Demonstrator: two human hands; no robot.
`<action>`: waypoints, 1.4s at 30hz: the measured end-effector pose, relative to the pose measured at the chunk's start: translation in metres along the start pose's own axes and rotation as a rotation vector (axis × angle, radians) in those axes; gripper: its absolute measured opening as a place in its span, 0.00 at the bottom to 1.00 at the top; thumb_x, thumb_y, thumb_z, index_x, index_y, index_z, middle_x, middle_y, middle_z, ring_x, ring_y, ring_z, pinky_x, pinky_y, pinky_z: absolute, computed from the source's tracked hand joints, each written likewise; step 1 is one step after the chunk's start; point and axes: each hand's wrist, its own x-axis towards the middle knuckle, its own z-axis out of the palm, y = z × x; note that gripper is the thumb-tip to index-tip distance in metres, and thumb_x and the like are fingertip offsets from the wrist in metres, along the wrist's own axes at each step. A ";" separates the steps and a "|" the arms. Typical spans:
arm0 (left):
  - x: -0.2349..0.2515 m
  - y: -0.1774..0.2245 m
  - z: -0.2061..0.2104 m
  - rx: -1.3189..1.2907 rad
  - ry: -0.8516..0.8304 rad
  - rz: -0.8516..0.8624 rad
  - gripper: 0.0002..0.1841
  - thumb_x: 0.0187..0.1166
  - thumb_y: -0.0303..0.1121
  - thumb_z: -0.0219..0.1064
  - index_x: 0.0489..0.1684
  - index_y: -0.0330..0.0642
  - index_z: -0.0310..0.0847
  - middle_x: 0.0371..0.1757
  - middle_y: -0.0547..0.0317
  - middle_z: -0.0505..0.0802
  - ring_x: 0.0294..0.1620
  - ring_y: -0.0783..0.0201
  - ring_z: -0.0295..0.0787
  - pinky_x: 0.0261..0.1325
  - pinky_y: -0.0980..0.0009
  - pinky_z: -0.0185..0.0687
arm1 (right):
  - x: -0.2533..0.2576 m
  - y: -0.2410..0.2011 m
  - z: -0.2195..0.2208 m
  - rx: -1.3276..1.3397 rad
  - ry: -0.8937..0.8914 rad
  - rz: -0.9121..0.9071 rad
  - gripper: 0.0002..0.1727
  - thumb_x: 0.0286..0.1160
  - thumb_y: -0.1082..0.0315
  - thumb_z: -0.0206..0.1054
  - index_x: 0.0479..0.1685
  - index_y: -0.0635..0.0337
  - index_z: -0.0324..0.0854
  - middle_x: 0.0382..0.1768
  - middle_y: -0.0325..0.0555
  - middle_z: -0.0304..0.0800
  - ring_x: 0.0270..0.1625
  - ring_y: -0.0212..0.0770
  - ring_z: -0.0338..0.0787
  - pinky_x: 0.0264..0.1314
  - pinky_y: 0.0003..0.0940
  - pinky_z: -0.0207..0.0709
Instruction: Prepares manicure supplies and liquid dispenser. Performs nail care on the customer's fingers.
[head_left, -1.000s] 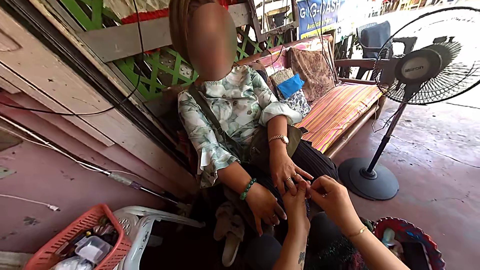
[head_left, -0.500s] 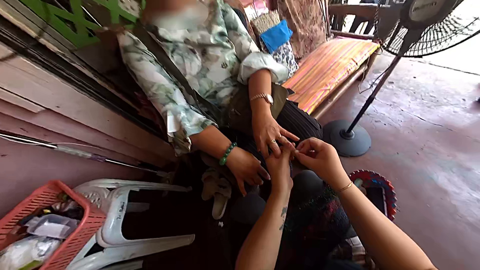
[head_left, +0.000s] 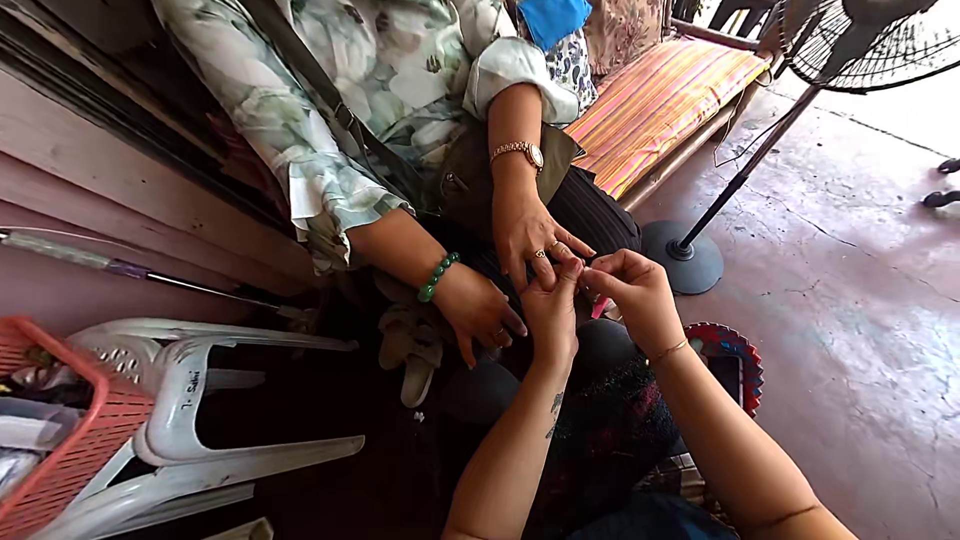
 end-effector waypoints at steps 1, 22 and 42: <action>0.000 0.000 0.000 0.000 -0.006 -0.003 0.06 0.76 0.28 0.74 0.29 0.37 0.91 0.30 0.58 0.94 0.31 0.70 0.88 0.40 0.74 0.84 | -0.001 0.000 -0.002 0.059 -0.016 0.045 0.04 0.68 0.76 0.76 0.33 0.61 0.85 0.34 0.44 0.92 0.31 0.35 0.90 0.36 0.30 0.87; -0.002 0.001 -0.001 -0.024 -0.027 -0.016 0.08 0.78 0.28 0.73 0.28 0.37 0.90 0.30 0.57 0.93 0.31 0.69 0.88 0.40 0.73 0.84 | -0.004 0.007 -0.005 0.247 -0.055 0.101 0.01 0.74 0.75 0.72 0.38 0.61 0.86 0.34 0.46 0.92 0.31 0.34 0.90 0.39 0.31 0.89; -0.002 0.001 -0.001 -0.010 -0.057 -0.010 0.08 0.81 0.29 0.69 0.32 0.36 0.91 0.33 0.58 0.94 0.35 0.69 0.89 0.45 0.73 0.84 | 0.001 -0.002 -0.016 -0.046 -0.161 -0.072 0.06 0.69 0.79 0.74 0.41 0.63 0.88 0.36 0.42 0.92 0.35 0.31 0.90 0.40 0.25 0.87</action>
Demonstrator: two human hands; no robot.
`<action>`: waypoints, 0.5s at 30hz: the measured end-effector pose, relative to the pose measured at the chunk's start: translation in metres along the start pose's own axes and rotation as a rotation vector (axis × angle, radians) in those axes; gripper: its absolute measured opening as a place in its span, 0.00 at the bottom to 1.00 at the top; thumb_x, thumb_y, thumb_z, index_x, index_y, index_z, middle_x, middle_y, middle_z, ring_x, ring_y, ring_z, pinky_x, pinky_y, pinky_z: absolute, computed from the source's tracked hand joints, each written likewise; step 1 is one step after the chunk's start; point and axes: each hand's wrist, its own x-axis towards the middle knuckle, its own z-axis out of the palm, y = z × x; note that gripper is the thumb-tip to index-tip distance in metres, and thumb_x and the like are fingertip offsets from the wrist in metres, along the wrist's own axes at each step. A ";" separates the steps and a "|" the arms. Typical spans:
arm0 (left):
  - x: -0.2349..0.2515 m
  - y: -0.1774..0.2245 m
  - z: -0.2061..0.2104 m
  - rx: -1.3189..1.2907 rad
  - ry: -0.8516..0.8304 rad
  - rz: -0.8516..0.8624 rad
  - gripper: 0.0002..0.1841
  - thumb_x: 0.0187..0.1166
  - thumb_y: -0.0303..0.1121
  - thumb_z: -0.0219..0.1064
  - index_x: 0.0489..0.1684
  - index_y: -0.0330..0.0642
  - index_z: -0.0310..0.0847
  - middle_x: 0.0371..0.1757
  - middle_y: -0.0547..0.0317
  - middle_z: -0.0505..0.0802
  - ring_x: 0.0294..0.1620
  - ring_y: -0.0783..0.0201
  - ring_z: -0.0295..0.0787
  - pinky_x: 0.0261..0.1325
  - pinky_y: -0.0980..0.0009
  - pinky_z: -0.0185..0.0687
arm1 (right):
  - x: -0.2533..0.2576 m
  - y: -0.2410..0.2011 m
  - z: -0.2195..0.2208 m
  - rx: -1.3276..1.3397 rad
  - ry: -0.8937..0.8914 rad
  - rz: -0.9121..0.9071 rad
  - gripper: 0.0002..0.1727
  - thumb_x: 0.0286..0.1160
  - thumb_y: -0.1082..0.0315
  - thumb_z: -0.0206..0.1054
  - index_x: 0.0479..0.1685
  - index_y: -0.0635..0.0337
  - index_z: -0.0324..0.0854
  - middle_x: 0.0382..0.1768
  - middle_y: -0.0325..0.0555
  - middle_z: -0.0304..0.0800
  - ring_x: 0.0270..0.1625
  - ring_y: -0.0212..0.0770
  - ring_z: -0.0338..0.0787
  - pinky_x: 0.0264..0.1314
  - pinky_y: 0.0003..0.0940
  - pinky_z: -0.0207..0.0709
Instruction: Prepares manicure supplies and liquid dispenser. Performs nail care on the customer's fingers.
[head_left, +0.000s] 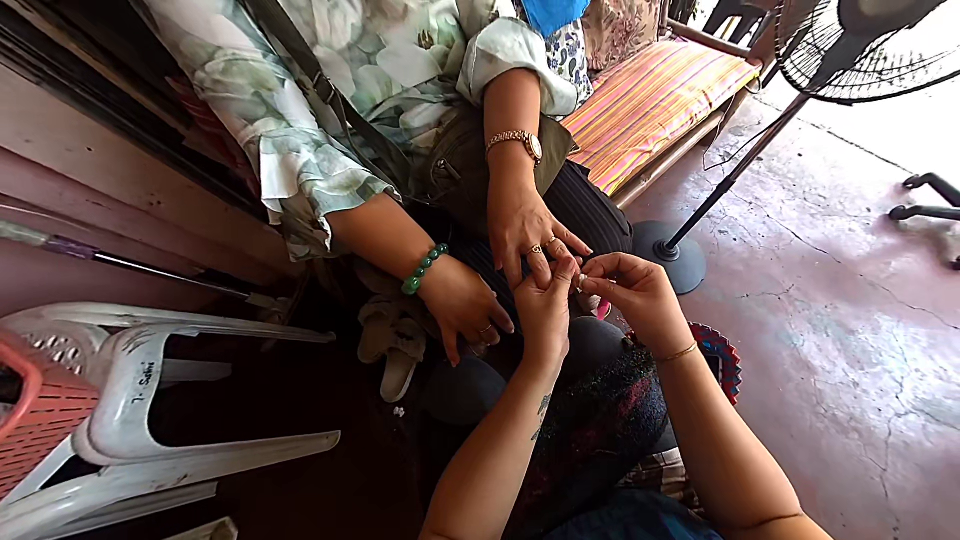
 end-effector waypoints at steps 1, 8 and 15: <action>0.000 -0.001 0.000 0.008 0.002 -0.003 0.08 0.81 0.29 0.69 0.32 0.37 0.90 0.33 0.58 0.94 0.35 0.70 0.89 0.45 0.73 0.84 | 0.001 0.000 0.001 -0.025 0.007 -0.005 0.05 0.70 0.79 0.74 0.41 0.63 0.88 0.34 0.42 0.92 0.33 0.31 0.90 0.38 0.25 0.87; 0.000 -0.002 0.000 0.007 -0.026 0.000 0.09 0.82 0.29 0.68 0.33 0.37 0.91 0.35 0.57 0.95 0.38 0.69 0.90 0.47 0.72 0.85 | 0.004 0.001 -0.006 0.071 -0.029 0.032 0.05 0.70 0.80 0.73 0.41 0.63 0.89 0.34 0.43 0.93 0.32 0.31 0.90 0.37 0.25 0.87; 0.001 -0.001 0.000 0.009 -0.024 0.003 0.09 0.82 0.29 0.68 0.32 0.37 0.90 0.32 0.58 0.94 0.35 0.70 0.89 0.45 0.73 0.85 | 0.004 0.006 -0.001 -0.004 0.015 -0.040 0.05 0.72 0.78 0.74 0.42 0.62 0.87 0.34 0.42 0.93 0.33 0.31 0.91 0.39 0.26 0.89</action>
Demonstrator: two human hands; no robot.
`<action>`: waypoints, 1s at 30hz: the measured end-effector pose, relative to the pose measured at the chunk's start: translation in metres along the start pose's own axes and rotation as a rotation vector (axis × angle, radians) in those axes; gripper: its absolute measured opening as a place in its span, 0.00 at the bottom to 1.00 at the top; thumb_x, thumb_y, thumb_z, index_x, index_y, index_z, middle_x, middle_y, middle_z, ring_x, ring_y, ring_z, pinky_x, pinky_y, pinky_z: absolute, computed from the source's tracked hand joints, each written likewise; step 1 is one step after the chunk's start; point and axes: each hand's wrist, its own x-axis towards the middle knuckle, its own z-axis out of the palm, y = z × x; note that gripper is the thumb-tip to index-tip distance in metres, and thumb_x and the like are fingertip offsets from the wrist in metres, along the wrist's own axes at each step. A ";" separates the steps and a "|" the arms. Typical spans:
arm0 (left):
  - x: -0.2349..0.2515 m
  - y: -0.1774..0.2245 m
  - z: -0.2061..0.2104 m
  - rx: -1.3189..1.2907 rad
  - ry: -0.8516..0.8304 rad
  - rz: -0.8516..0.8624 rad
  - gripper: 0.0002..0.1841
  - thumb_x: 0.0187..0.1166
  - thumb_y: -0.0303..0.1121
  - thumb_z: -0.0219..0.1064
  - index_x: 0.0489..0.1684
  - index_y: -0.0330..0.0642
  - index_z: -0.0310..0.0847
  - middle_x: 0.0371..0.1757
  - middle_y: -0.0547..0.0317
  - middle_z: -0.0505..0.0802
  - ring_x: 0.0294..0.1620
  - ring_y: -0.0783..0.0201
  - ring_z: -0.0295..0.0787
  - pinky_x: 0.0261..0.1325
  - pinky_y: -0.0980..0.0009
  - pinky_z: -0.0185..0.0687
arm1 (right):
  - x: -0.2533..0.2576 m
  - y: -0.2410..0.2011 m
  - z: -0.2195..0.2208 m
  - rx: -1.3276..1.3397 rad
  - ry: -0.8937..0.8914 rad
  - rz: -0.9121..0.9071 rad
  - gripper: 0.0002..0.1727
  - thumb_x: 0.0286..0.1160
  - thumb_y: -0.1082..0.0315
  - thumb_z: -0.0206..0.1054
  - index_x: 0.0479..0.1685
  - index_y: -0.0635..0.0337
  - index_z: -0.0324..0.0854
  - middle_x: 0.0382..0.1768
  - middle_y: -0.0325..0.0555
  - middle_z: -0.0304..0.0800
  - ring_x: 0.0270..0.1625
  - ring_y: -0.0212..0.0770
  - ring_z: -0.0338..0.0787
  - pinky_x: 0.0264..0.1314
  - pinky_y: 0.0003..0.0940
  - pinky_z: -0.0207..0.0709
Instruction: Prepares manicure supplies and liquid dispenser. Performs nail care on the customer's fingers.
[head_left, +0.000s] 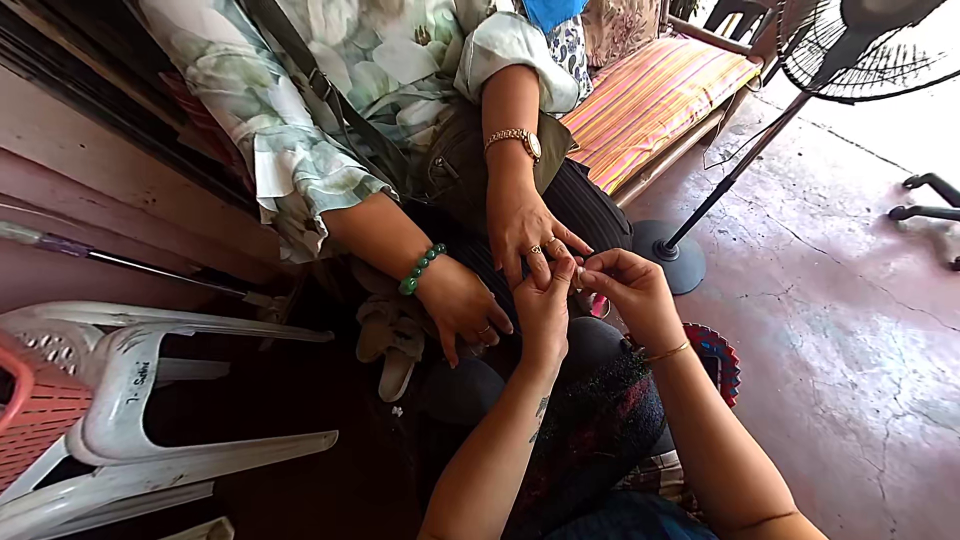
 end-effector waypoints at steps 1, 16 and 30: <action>0.000 0.000 -0.001 0.000 -0.007 -0.003 0.09 0.83 0.29 0.68 0.33 0.37 0.90 0.35 0.57 0.95 0.37 0.69 0.90 0.46 0.73 0.85 | 0.000 -0.002 -0.004 -0.007 -0.033 -0.006 0.06 0.70 0.79 0.74 0.41 0.62 0.88 0.36 0.42 0.93 0.36 0.32 0.91 0.41 0.27 0.89; 0.000 -0.001 -0.001 -0.008 -0.017 0.007 0.08 0.82 0.28 0.67 0.35 0.36 0.91 0.38 0.56 0.96 0.39 0.70 0.90 0.48 0.74 0.83 | -0.002 -0.006 0.003 -0.188 0.077 -0.144 0.04 0.68 0.75 0.77 0.38 0.63 0.88 0.38 0.41 0.92 0.36 0.30 0.91 0.38 0.25 0.89; 0.003 0.003 -0.003 -0.003 -0.003 0.017 0.07 0.79 0.26 0.70 0.31 0.37 0.90 0.32 0.58 0.94 0.32 0.71 0.86 0.40 0.77 0.80 | -0.018 -0.014 0.010 -0.461 0.158 -0.286 0.02 0.66 0.74 0.77 0.33 0.58 0.95 0.43 0.40 0.94 0.46 0.27 0.92 0.48 0.21 0.87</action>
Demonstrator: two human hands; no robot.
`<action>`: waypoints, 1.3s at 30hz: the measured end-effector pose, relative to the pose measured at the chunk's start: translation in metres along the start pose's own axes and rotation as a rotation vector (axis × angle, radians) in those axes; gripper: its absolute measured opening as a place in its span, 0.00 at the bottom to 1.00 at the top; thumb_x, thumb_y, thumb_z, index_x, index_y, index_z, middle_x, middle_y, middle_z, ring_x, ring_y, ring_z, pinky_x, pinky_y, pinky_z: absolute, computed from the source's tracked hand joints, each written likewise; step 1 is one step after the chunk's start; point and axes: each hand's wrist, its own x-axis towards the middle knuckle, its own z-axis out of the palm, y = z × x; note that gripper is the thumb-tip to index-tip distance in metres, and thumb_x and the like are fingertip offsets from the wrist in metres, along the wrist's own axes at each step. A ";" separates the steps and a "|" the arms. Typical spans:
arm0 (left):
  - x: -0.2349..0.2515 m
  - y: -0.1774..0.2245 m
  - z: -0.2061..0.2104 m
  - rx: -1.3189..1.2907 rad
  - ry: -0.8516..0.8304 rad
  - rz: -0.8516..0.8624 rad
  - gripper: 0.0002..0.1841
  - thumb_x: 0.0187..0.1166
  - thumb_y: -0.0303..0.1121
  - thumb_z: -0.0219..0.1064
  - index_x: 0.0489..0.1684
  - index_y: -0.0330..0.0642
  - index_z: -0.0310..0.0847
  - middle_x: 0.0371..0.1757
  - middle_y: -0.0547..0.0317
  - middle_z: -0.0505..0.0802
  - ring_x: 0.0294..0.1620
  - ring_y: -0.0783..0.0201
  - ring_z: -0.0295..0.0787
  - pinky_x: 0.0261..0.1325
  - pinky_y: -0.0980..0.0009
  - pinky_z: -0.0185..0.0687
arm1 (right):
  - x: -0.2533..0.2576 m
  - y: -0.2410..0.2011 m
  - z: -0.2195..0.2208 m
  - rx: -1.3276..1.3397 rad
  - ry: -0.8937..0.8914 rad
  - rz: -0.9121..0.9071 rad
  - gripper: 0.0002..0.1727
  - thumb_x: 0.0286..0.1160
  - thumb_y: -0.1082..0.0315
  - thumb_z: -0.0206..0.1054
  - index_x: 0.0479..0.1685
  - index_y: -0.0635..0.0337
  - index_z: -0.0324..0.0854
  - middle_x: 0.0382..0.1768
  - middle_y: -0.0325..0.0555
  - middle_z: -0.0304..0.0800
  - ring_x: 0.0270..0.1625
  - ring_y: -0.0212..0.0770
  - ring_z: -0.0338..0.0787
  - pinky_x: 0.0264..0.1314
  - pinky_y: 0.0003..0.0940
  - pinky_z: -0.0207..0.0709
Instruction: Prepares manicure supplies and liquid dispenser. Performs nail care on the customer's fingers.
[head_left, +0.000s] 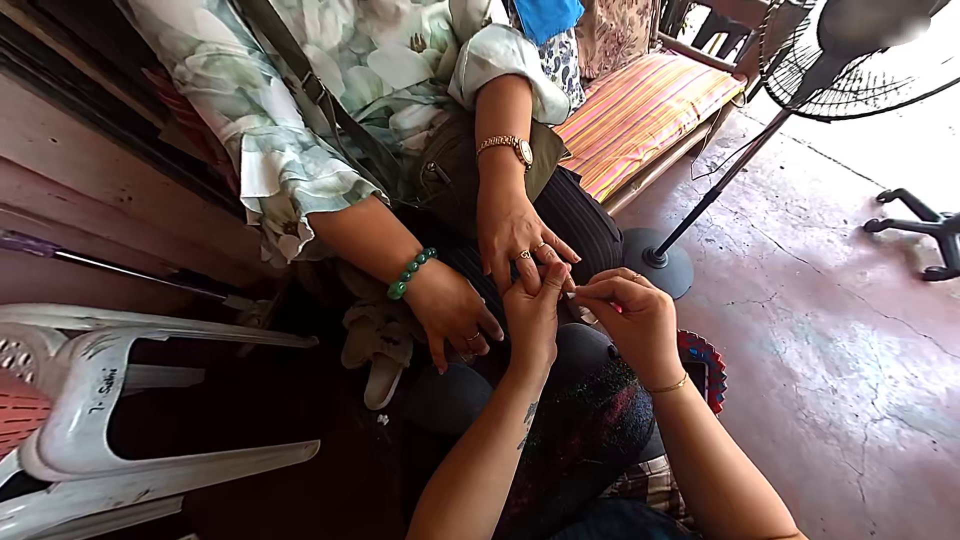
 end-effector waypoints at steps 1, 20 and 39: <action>0.001 0.001 0.001 0.008 0.005 0.002 0.07 0.79 0.27 0.71 0.30 0.38 0.90 0.31 0.59 0.94 0.32 0.72 0.86 0.40 0.77 0.80 | 0.002 -0.001 0.001 -0.002 0.035 -0.025 0.03 0.66 0.75 0.77 0.34 0.58 0.95 0.43 0.41 0.94 0.47 0.28 0.91 0.48 0.22 0.87; 0.004 -0.013 0.003 0.040 0.120 -0.013 0.10 0.77 0.23 0.71 0.23 0.34 0.84 0.22 0.60 0.87 0.24 0.74 0.82 0.33 0.79 0.79 | -0.008 0.009 0.036 -0.261 0.129 -0.132 0.09 0.76 0.68 0.66 0.36 0.55 0.93 0.35 0.42 0.90 0.43 0.40 0.91 0.49 0.36 0.85; -0.003 -0.009 0.001 0.077 0.057 0.011 0.10 0.81 0.23 0.65 0.27 0.32 0.86 0.26 0.58 0.91 0.28 0.72 0.86 0.36 0.77 0.82 | -0.024 0.002 0.018 -0.235 0.056 -0.194 0.09 0.78 0.70 0.66 0.39 0.57 0.94 0.38 0.46 0.92 0.46 0.40 0.91 0.53 0.33 0.85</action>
